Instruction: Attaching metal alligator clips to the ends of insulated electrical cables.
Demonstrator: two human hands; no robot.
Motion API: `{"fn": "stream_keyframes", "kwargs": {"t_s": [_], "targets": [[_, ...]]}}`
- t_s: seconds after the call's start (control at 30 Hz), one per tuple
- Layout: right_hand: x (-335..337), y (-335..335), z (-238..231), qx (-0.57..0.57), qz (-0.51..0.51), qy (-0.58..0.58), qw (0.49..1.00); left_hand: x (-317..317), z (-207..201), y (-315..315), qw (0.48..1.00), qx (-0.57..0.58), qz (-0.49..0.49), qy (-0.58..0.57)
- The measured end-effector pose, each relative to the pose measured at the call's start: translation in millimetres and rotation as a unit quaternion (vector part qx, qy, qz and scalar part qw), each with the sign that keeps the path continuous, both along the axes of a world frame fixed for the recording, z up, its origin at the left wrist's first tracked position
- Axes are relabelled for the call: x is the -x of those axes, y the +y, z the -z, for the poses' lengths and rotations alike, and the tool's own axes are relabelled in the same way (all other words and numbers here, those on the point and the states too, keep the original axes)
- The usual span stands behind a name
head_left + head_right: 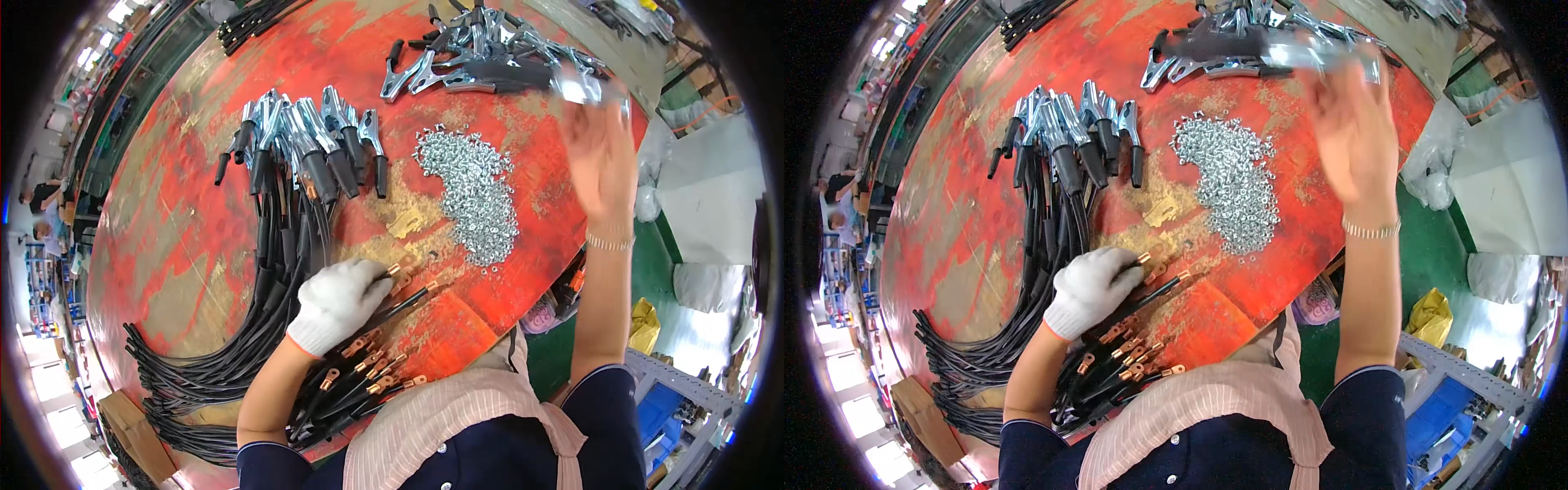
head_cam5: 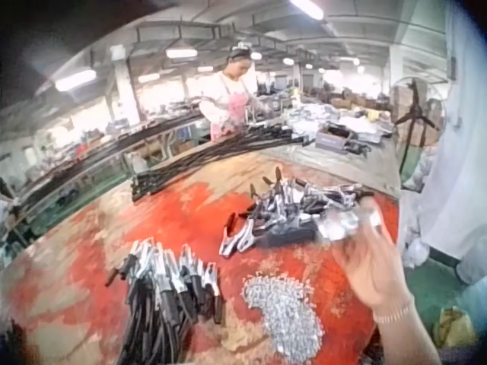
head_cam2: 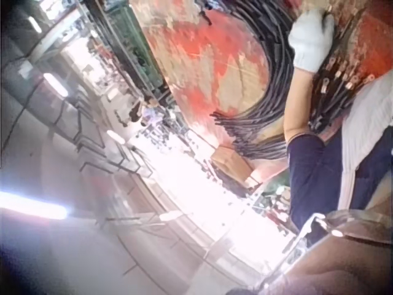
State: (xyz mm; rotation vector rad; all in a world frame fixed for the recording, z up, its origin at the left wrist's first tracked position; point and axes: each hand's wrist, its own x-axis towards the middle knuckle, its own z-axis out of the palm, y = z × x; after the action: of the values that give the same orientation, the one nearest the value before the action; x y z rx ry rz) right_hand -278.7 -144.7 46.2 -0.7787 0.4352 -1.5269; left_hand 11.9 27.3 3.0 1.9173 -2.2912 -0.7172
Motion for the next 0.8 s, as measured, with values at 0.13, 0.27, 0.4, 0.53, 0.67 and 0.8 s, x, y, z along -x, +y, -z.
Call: {"fn": "stream_keyframes", "kwargs": {"t_s": [0.13, 0.27, 0.4, 0.53, 0.67, 0.8], "targets": [[16, 51, 77, -0.068, -0.174, -0.147, 0.971, -15, 0, 12, 0.839, -0.179, -0.262, 0.443], [-11, 90, 98, -0.154, -0.175, -0.131, 0.964, -3, -22, 3, 0.782, -0.085, -0.278, 0.551], [-33, 102, 83, -0.157, -0.159, -0.052, 0.973, 11, -23, -8, 0.764, -0.127, -0.268, 0.573], [-32, 109, 76, -0.146, -0.155, -0.005, 0.977, 32, -17, -4, 0.867, -0.17, -0.213, 0.417], [-30, 117, 66, -0.122, -0.178, -0.01, 0.976, 34, -7, -7, 0.894, -0.171, -0.199, 0.364], [-33, 120, 58, -0.107, -0.174, 0.03, 0.978, 36, -10, -9, 0.901, -0.181, -0.199, 0.339]]}}
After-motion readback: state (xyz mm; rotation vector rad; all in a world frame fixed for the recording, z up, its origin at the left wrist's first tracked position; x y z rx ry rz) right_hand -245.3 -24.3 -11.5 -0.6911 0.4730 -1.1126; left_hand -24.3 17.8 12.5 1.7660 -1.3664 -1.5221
